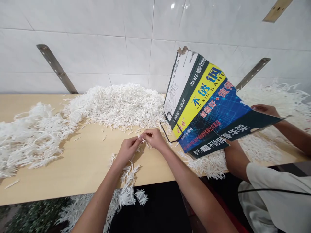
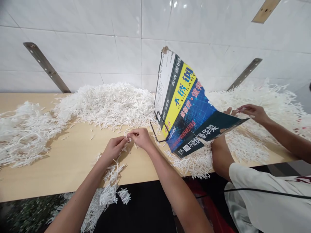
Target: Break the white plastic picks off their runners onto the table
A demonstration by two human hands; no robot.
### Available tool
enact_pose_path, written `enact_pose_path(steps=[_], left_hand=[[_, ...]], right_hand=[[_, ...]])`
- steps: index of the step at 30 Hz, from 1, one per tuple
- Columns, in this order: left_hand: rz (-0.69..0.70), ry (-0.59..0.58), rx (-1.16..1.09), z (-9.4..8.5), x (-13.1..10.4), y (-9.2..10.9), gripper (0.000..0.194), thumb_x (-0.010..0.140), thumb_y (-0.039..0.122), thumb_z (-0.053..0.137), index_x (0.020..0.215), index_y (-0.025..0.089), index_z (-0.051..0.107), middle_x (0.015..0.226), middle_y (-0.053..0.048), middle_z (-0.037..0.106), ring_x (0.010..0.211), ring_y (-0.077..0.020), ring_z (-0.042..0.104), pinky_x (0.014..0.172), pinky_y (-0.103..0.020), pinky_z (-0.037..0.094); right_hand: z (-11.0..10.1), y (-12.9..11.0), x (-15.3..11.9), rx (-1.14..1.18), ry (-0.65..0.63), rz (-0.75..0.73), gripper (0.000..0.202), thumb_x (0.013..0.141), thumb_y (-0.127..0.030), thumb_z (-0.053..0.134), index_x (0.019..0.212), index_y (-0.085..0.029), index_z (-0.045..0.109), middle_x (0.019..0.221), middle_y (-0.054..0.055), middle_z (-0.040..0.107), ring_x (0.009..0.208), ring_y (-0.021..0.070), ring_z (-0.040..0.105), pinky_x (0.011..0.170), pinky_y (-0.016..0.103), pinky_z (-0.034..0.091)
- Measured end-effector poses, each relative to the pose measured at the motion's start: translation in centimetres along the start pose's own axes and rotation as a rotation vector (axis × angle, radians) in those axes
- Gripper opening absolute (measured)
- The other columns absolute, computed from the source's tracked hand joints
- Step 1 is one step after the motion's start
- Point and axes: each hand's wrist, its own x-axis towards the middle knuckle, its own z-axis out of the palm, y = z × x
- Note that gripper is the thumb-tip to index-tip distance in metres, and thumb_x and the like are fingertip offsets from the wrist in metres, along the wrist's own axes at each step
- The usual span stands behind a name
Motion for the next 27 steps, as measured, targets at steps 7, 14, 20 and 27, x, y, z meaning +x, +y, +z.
enact_pose_path(steps=[7,14,20,27], left_hand=[[0.009,-0.033,0.036,0.0,-0.7,0.3,0.035,0.089,0.034,0.051,0.059,0.019,0.041,0.056,0.005,0.027,0.055,-0.0108,0.028,0.054,-0.027,0.019],[-0.025,0.034,-0.016,0.0,-0.6,0.3,0.037,0.092,0.043,0.052,0.065,0.018,0.056,0.055,0.005,0.038,0.055,-0.0118,0.035,0.054,-0.026,0.023],[0.017,0.033,-0.025,-0.1,-0.4,-0.1,0.039,0.094,0.049,0.053,0.072,0.018,0.064,0.057,0.004,0.043,0.056,-0.0128,0.039,0.055,-0.026,0.026],[0.020,0.134,-0.362,0.0,-0.7,0.2,0.024,0.088,0.043,0.064,0.081,0.020,0.060,0.063,0.003,0.050,0.056,-0.0118,0.045,0.054,-0.025,0.033]], right_hand=[[-1.0,1.4,0.4,-0.069,0.470,0.090,0.037,0.097,-0.039,0.052,0.073,-0.017,0.069,0.068,0.004,0.067,0.066,0.0181,0.057,0.062,0.028,0.043],[-0.6,-0.8,0.4,-0.062,0.157,-0.125,0.038,0.097,-0.039,0.057,0.129,-0.021,0.067,0.120,0.010,0.071,0.104,0.0217,0.064,0.076,0.028,0.049],[-1.0,0.8,0.4,0.023,0.106,-0.009,0.025,0.092,-0.037,0.062,0.079,-0.018,0.072,0.073,0.003,0.067,0.068,0.0158,0.057,0.062,0.026,0.042],[-0.9,1.6,0.6,0.002,0.399,0.018,0.024,0.093,-0.039,0.060,0.102,-0.019,0.071,0.095,0.007,0.072,0.077,0.0177,0.061,0.067,0.028,0.048]])
